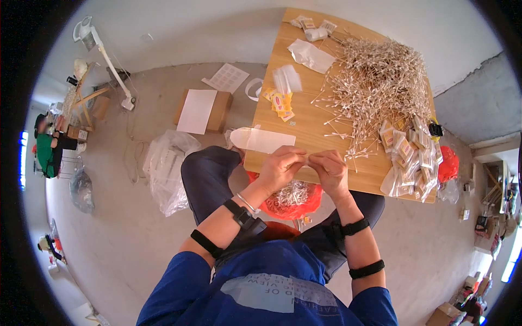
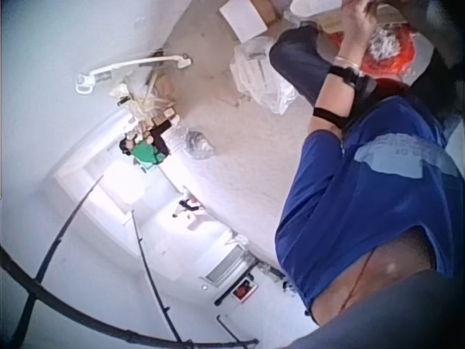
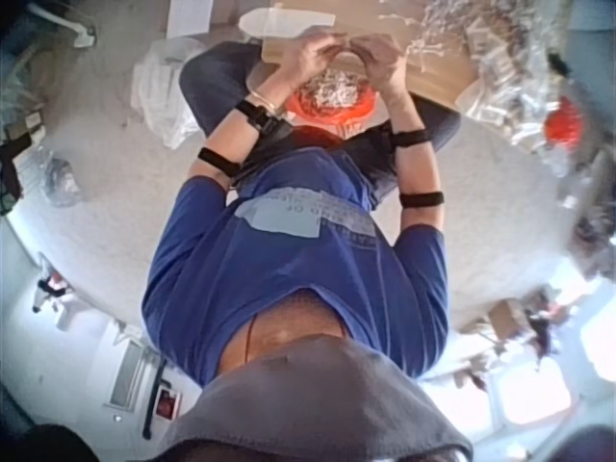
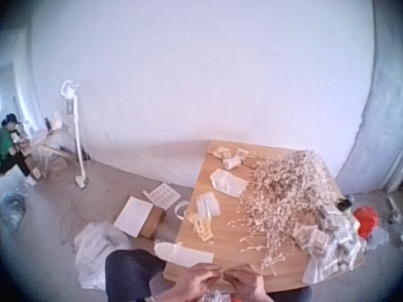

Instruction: The person sits at a wooden table and packs cotton swabs into small clear plastic bags. They pick up swabs from a large pile on the table, align them, and insert them into the bags. The person then folds the top of the bag to close it and places the finished package on the table.

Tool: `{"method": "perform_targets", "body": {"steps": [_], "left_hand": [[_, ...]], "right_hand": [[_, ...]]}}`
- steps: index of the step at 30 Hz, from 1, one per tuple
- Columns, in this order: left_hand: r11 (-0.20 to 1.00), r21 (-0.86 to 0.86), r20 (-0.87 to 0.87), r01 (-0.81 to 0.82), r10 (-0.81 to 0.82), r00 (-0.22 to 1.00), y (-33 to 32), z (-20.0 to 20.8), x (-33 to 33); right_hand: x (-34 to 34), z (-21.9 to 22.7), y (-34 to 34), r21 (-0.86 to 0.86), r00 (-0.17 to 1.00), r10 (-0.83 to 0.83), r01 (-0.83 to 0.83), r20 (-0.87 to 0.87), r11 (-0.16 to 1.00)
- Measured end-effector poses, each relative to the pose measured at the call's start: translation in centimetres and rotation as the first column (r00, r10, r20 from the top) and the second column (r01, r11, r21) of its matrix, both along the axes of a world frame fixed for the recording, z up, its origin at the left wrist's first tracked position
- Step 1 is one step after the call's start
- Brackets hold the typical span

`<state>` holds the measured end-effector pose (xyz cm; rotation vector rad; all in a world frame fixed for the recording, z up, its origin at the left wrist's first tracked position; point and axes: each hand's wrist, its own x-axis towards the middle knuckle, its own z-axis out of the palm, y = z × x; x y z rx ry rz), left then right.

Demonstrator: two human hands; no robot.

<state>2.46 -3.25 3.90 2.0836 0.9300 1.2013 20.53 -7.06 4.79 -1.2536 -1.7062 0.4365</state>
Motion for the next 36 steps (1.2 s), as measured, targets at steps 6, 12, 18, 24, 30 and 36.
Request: {"method": "perform_targets", "body": {"steps": [6,12,18,24,30,36], "left_hand": [[0.964,0.265,-0.178,0.011,0.038,0.983,-0.1,-0.4,0.4],[0.902,0.432,-0.292,-0.002,0.142,0.946,-0.1,-0.2,0.1],[0.883,0.468,-0.343,-0.022,0.205,0.917,-0.4,0.4,0.3],[0.883,0.466,-0.348,-0.047,0.232,0.908,-0.2,-0.1,-0.2],[0.906,0.419,-0.307,-0.056,0.2,0.93,-0.4,-0.3,0.1],[0.998,-0.035,-0.112,-0.047,0.043,0.993,0.4,0.6,1.0]], "right_hand": [[1.3,-0.6,-0.3,0.145,0.963,-0.041,0.002,0.266,0.989],[1.6,-0.3,-0.2,0.239,0.855,-0.079,-0.053,0.513,0.97],[1.8,-0.2,-0.4,0.247,0.877,-0.09,-0.034,0.473,0.969],[1.7,-0.5,-0.3,0.273,0.808,-0.135,-0.034,0.574,0.961],[1.5,-0.6,-0.7,0.275,0.812,-0.144,-0.022,0.566,0.961],[1.5,-0.7,-0.4,0.217,0.903,-0.104,0.013,0.417,0.976]]}}
